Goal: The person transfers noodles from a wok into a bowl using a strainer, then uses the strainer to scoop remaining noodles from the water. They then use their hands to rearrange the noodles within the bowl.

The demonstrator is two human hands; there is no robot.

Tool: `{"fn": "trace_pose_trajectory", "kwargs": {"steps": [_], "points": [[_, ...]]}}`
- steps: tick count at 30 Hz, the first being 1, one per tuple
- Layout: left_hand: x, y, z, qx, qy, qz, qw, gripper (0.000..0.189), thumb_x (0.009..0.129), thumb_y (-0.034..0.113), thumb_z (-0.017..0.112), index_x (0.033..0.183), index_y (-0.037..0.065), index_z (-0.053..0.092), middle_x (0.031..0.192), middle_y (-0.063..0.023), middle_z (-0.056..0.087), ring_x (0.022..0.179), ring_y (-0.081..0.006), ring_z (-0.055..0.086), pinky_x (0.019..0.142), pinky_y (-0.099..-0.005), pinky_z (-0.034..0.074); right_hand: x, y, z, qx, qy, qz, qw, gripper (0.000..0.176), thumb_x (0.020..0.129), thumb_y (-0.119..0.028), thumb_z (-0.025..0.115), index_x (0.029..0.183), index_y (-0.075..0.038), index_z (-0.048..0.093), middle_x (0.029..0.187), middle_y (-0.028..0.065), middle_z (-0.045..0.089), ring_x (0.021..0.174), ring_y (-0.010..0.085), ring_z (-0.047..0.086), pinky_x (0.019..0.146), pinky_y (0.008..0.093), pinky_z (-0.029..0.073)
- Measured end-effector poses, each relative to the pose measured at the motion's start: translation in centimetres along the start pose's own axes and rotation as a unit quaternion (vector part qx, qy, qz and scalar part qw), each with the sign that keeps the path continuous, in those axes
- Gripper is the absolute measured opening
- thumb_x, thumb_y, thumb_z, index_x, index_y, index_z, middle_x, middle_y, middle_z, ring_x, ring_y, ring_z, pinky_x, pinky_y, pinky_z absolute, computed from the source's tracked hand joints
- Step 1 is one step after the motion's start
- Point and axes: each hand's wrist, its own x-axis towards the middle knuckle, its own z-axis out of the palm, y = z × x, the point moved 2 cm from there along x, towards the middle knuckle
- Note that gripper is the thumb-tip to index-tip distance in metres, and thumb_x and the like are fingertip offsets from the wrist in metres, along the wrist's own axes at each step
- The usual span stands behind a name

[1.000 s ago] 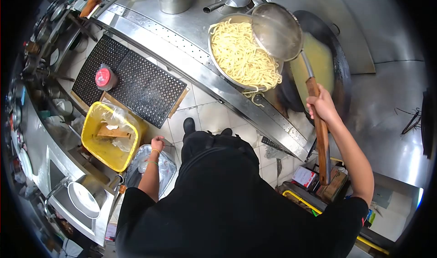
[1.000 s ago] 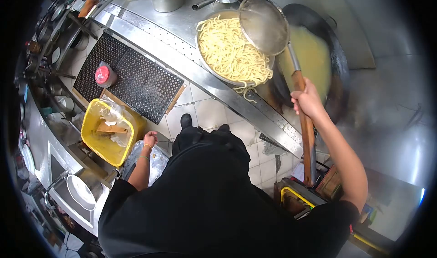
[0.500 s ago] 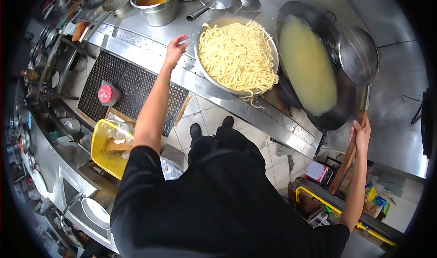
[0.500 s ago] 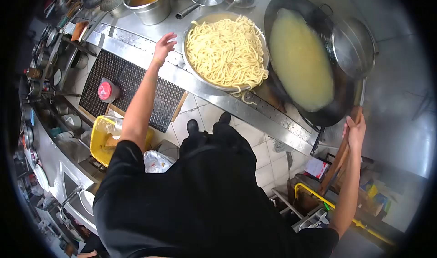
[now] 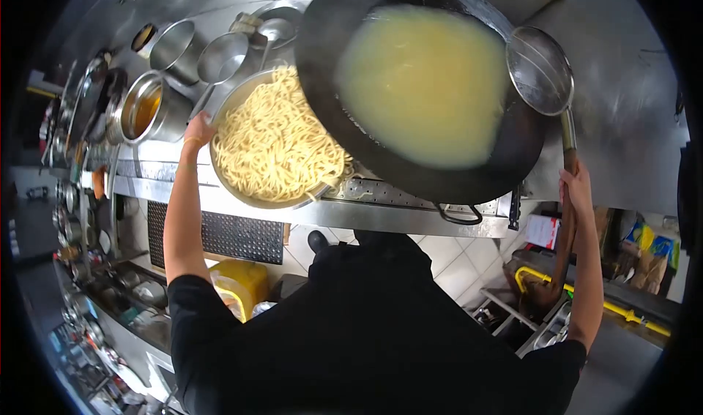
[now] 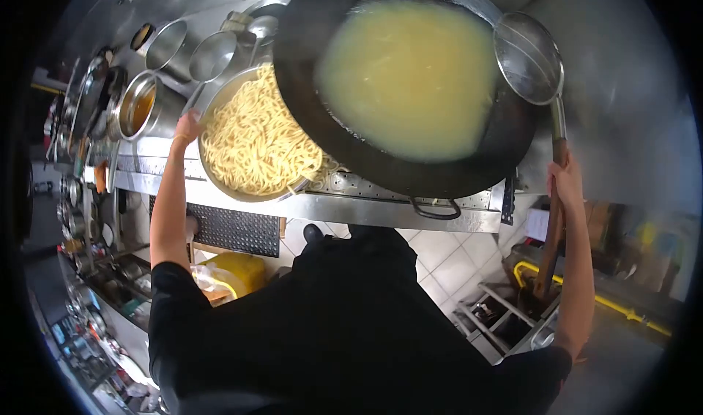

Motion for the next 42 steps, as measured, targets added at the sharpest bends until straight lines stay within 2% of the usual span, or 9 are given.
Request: {"fn": "trace_pose_trajectory", "kwargs": {"steps": [6,10,13,17,18,19,23,28,42], "points": [[-5.7,13.6,-11.3,0.150,-0.044,-0.044,0.987,0.035,0.071,0.017,0.060,0.105,0.009,0.056,0.100,-0.0155,0.060,0.095,-0.0320,0.056,0.086,-0.0381,0.041,8.1,1.1,5.0,0.058,-0.061,0.113,0.990,0.018,0.079,-0.009,0.050,0.094,-0.008,0.041,0.060,0.0038,0.047,0.045,0.0130,0.048,0.038,0.0283,0.042],[-13.9,21.2,-21.2,0.070,0.238,0.145,0.958,0.027,0.074,0.000,0.052,0.099,0.004,0.056,0.102,-0.0118,0.058,0.094,-0.0301,0.054,0.083,-0.0396,0.041,11.7,1.4,11.5,0.135,-0.196,0.137,0.961,0.014,0.079,-0.007,0.049,0.089,-0.006,0.039,0.060,0.0056,0.048,0.045,0.0140,0.047,0.039,0.0294,0.042],[-21.4,22.7,-23.0,-0.062,0.229,0.119,0.964,0.017,0.075,-0.002,0.049,0.090,0.001,0.055,0.091,-0.0117,0.058,0.087,-0.0262,0.055,0.079,-0.0353,0.041,10.7,0.1,15.0,0.180,-0.280,0.137,0.933,0.014,0.079,-0.007,0.050,0.086,-0.004,0.039,0.060,0.0066,0.049,0.043,0.0143,0.047,0.038,0.0298,0.042],[-31.5,17.5,-12.4,-0.187,-0.095,0.086,0.974,0.018,0.082,0.013,0.050,0.092,0.000,0.056,0.083,-0.0122,0.059,0.082,-0.0212,0.058,0.077,-0.0303,0.044,7.0,-2.1,18.8,0.196,-0.367,0.160,0.895,0.015,0.080,-0.007,0.049,0.091,-0.004,0.038,0.060,0.0061,0.048,0.044,0.0139,0.047,0.039,0.0296,0.043],[-33.6,17.9,-8.6,-0.491,-0.232,-0.144,0.827,0.023,0.085,0.014,0.048,0.102,0.000,0.053,0.087,-0.0127,0.060,0.080,-0.0203,0.060,0.076,-0.0303,0.047,6.0,-2.6,19.5,0.205,-0.386,0.172,0.883,0.016,0.081,-0.007,0.049,0.092,-0.004,0.039,0.060,0.0059,0.048,0.045,0.0138,0.047,0.039,0.0294,0.043],[-37.1,15.5,-2.9,-0.535,-0.294,-0.238,0.756,0.026,0.087,0.015,0.046,0.108,0.000,0.049,0.089,-0.0125,0.061,0.076,-0.0198,0.062,0.071,-0.0301,0.049,5.1,-3.4,19.7,0.212,-0.409,0.177,0.870,0.016,0.081,-0.008,0.050,0.092,-0.005,0.039,0.062,0.0066,0.048,0.046,0.0137,0.047,0.041,0.0294,0.043],[-49.9,11.2,14.3,-0.453,-0.225,-0.310,0.805,0.027,0.083,0.021,0.050,0.095,-0.001,0.059,0.084,-0.0150,0.063,0.076,-0.0240,0.062,0.068,-0.0389,0.049,2.8,-4.9,19.7,0.238,-0.456,0.212,0.831,0.020,0.081,-0.008,0.050,0.098,-0.004,0.040,0.064,0.0073,0.048,0.048,0.0139,0.047,0.042,0.0293,0.042],[-54.6,8.2,18.7,-0.361,-0.257,-0.308,0.842,0.025,0.083,0.020,0.050,0.095,-0.001,0.059,0.084,-0.0144,0.063,0.075,-0.0238,0.062,0.067,-0.0383,0.050,-0.3,-7.0,19.6,0.347,-0.530,0.280,0.721,0.034,0.082,-0.012,0.051,0.113,-0.002,0.040,0.067,0.0063,0.048,0.048,0.0119,0.044,0.043,0.0279,0.039],[-51.0,-6.2,23.6,-0.309,-0.348,-0.166,0.869,0.022,0.083,0.016,0.048,0.092,0.001,0.060,0.081,-0.0125,0.063,0.073,-0.0230,0.062,0.064,-0.0366,0.050,-17.1,-21.9,23.0,0.326,-0.392,0.194,0.838,0.040,0.082,-0.012,0.050,0.120,-0.002,0.040,0.063,0.0057,0.046,0.041,0.0111,0.041,0.036,0.0246,0.035]]}}
